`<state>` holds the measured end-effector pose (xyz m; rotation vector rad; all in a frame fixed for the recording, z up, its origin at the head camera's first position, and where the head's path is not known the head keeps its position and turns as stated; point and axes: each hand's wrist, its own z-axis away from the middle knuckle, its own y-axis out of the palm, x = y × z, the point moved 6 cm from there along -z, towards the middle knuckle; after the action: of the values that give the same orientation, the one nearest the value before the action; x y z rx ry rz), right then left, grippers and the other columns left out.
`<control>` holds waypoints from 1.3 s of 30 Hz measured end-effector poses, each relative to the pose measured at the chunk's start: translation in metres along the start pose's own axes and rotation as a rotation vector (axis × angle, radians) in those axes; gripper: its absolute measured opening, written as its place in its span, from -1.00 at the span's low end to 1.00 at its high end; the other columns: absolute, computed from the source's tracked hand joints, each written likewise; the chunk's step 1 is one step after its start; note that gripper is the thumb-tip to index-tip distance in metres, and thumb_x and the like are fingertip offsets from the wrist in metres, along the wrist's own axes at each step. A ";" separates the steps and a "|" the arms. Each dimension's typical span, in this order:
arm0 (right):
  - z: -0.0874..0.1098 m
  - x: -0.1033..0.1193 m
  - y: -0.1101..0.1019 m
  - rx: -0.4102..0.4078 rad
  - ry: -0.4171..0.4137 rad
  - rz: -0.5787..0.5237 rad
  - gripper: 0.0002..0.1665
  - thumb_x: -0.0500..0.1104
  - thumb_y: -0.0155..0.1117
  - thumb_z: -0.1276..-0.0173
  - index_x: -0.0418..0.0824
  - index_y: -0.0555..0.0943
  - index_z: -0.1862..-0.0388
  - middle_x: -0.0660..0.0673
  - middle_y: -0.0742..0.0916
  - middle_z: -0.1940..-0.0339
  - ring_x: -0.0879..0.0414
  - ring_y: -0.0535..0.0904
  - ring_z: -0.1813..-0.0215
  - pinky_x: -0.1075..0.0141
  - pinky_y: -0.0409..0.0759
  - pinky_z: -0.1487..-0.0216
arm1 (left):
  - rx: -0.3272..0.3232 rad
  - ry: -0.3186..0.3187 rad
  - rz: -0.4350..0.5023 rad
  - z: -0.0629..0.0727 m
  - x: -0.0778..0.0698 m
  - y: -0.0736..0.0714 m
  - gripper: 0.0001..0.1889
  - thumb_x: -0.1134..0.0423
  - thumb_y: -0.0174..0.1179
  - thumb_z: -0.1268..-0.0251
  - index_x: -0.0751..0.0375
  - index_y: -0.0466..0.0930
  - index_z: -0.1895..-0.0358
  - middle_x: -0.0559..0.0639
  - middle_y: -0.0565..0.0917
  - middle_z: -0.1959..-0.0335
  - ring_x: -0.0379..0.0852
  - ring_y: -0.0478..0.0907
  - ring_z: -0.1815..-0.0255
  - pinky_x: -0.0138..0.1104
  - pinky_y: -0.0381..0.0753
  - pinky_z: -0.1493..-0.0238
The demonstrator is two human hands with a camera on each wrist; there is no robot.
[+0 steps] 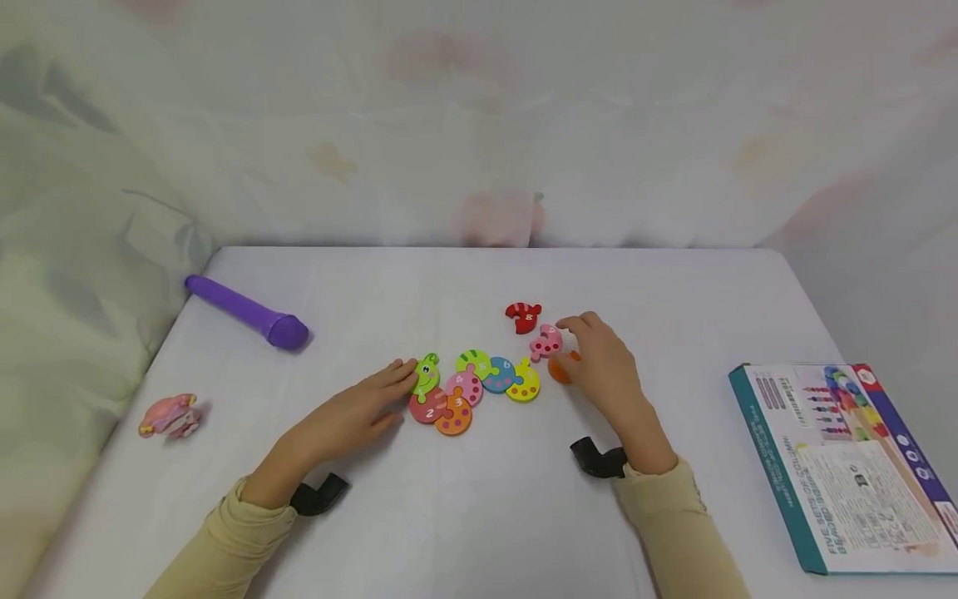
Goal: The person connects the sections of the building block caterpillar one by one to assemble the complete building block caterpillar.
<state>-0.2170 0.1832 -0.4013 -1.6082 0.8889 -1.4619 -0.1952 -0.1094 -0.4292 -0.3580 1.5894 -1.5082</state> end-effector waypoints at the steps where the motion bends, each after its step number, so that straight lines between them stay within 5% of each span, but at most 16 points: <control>1: -0.005 0.001 0.000 0.011 -0.024 -0.008 -0.49 -0.13 0.31 -0.21 -0.24 0.48 -0.14 -0.23 0.53 -0.05 -0.12 0.52 0.12 0.05 0.61 0.18 | 0.000 0.001 0.001 0.000 0.000 0.001 -0.40 0.29 0.17 -0.24 0.26 0.23 -0.35 0.09 0.14 -0.42 0.04 0.00 -0.44 -0.08 0.14 -0.34; 8: -0.051 0.012 0.023 0.191 -0.152 0.047 -0.43 -0.15 0.28 -0.24 -0.17 0.44 -0.24 -0.22 0.46 -0.23 -0.15 0.34 -0.23 -0.07 0.45 -0.12 | 0.000 0.001 0.014 0.003 -0.001 0.003 -0.41 0.30 0.17 -0.24 0.27 0.24 -0.34 0.10 0.15 -0.42 0.04 0.02 -0.43 -0.07 0.15 -0.34; 13: -0.073 0.020 0.041 0.307 -0.176 0.159 -0.38 -0.14 0.31 -0.22 -0.12 0.41 -0.28 -0.19 0.46 -0.23 -0.11 0.35 -0.17 -0.04 0.49 -0.07 | -0.006 0.012 0.005 0.003 0.000 0.003 -0.41 0.29 0.17 -0.23 0.26 0.24 -0.34 0.09 0.15 -0.42 0.04 0.02 -0.44 -0.07 0.15 -0.34; 17: -0.078 0.025 0.042 0.308 -0.156 0.190 -0.38 -0.13 0.33 -0.19 -0.10 0.43 -0.26 -0.18 0.51 -0.14 -0.09 0.38 -0.09 -0.02 0.53 -0.01 | -0.002 0.008 -0.003 0.002 0.002 0.005 -0.40 0.29 0.17 -0.23 0.25 0.24 -0.35 0.07 0.14 -0.42 0.02 0.01 -0.44 -0.09 0.16 -0.34; 24: -0.063 0.030 0.024 0.231 -0.136 -0.021 -0.35 -0.17 0.37 -0.12 -0.13 0.40 -0.22 -0.18 0.47 -0.05 -0.06 0.40 -0.05 0.01 0.57 0.03 | 0.000 0.000 -0.019 0.002 0.003 0.001 -0.39 0.28 0.17 -0.24 0.23 0.22 -0.35 0.04 0.13 -0.43 0.00 0.01 -0.44 -0.13 0.14 -0.35; 30: -0.029 0.033 0.018 0.281 -0.222 -0.306 -0.34 -0.27 0.39 -0.06 -0.21 0.37 -0.16 -0.19 0.48 -0.05 -0.06 0.39 -0.05 0.09 0.60 0.07 | -0.003 0.002 -0.016 0.002 0.002 -0.003 -0.41 0.30 0.16 -0.24 0.27 0.23 -0.35 0.09 0.14 -0.42 0.03 0.01 -0.44 -0.10 0.13 -0.36; 39: -0.007 0.025 0.033 0.299 -0.293 -0.389 -0.39 -0.33 0.36 -0.10 -0.25 0.37 -0.13 -0.13 0.51 0.00 -0.03 0.40 -0.04 0.08 0.55 -0.01 | -0.004 0.001 -0.004 0.004 0.001 -0.005 -0.41 0.31 0.16 -0.24 0.28 0.23 -0.34 0.11 0.14 -0.42 0.06 0.01 -0.43 -0.07 0.12 -0.35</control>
<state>-0.2215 0.1460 -0.4188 -1.7650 0.1852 -1.4771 -0.1950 -0.1138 -0.4249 -0.3629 1.5933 -1.5091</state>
